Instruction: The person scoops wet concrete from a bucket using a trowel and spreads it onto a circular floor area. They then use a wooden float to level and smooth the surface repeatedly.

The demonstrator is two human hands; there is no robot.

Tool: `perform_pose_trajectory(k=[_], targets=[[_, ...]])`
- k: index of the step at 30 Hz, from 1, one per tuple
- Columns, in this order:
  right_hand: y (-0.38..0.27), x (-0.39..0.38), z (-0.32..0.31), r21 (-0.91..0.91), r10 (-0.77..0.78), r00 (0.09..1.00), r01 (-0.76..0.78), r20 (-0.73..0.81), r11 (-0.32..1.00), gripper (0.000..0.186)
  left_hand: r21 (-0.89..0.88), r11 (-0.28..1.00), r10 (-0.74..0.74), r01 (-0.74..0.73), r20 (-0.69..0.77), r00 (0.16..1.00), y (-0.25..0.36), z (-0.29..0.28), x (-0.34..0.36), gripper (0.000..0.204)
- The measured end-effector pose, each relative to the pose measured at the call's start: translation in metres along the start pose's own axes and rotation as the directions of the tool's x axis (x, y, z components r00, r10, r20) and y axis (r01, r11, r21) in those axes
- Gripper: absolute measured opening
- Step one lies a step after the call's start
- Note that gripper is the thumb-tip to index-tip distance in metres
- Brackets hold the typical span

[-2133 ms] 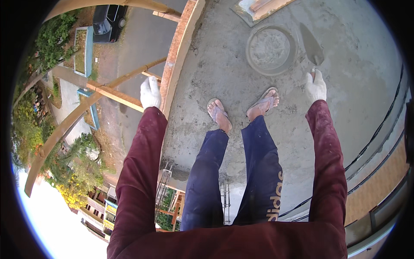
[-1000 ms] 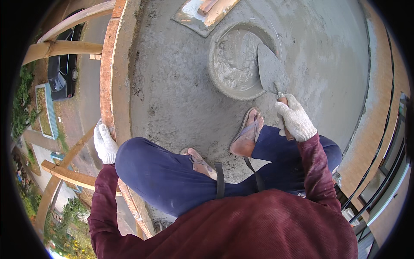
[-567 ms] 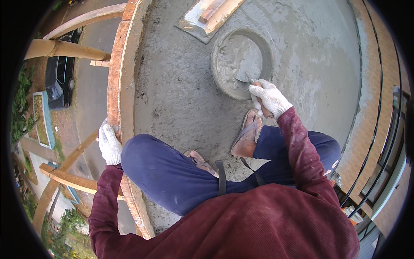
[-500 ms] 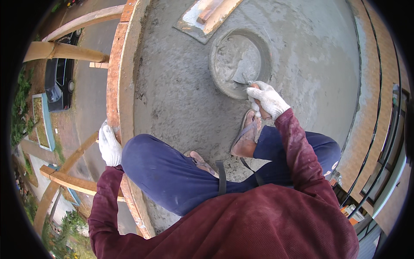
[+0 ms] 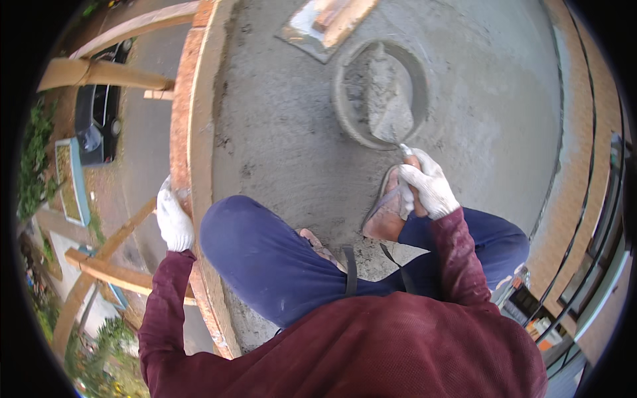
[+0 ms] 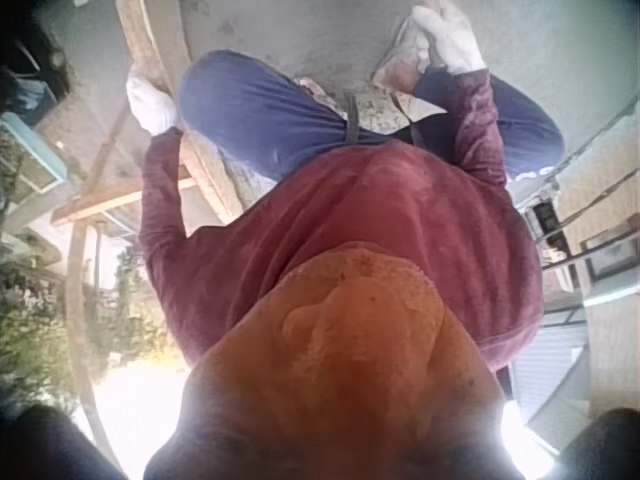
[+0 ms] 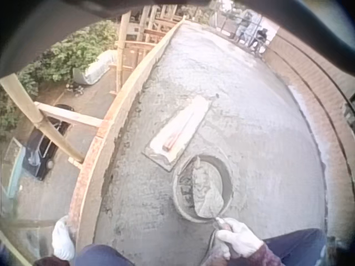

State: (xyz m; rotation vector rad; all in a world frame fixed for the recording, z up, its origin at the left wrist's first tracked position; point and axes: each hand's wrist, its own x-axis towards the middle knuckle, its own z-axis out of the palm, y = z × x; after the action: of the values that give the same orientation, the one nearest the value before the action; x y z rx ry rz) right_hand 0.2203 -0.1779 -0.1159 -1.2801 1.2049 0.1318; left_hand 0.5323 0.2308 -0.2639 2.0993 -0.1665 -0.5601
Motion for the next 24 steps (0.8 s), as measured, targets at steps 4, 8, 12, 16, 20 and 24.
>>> perform_pose_trajectory(k=[4, 8, 12, 16, 20, 24], targets=[[-0.014, -0.017, 0.024, 0.064, -0.012, 0.998, 0.008, 0.061, 0.998, 0.050, 0.071, 0.984, 0.164, -0.162, -0.018, 0.986, 0.018, 0.001, 0.000, 0.056], [-0.058, -0.006, 0.090, -0.043, 0.011, 0.980, -0.002, 0.200, 0.999, 0.046, 0.005, 0.987, 0.163, -0.163, -0.054, 0.985, 0.017, -0.005, -0.008, 0.056], [-0.072, 0.070, 0.183, -0.296, 0.064, 0.957, 0.023, 0.281, 0.955, 0.033, -0.040, 0.978, 0.201, -0.206, -0.105, 0.974, 0.016, 0.004, -0.010, 0.055], [-0.037, 0.084, 0.195, -0.195, 0.003, 0.981, 0.036, 0.195, 0.980, 0.030, -0.065, 0.964, 0.242, -0.256, -0.174, 0.954, 0.008, 0.001, -0.018, 0.052], [-0.027, 0.112, 0.176, -0.206, 0.034, 0.972, 0.015, 0.232, 0.978, 0.028, -0.040, 0.975, 0.209, -0.220, -0.185, 0.960, 0.022, 0.003, -0.021, 0.048], [-0.045, 0.140, 0.201, -0.189, 0.032, 0.963, 0.021, 0.269, 0.982, 0.035, 0.072, 0.967, 0.254, -0.246, -0.153, 0.955, 0.026, 0.002, -0.022, 0.044]])
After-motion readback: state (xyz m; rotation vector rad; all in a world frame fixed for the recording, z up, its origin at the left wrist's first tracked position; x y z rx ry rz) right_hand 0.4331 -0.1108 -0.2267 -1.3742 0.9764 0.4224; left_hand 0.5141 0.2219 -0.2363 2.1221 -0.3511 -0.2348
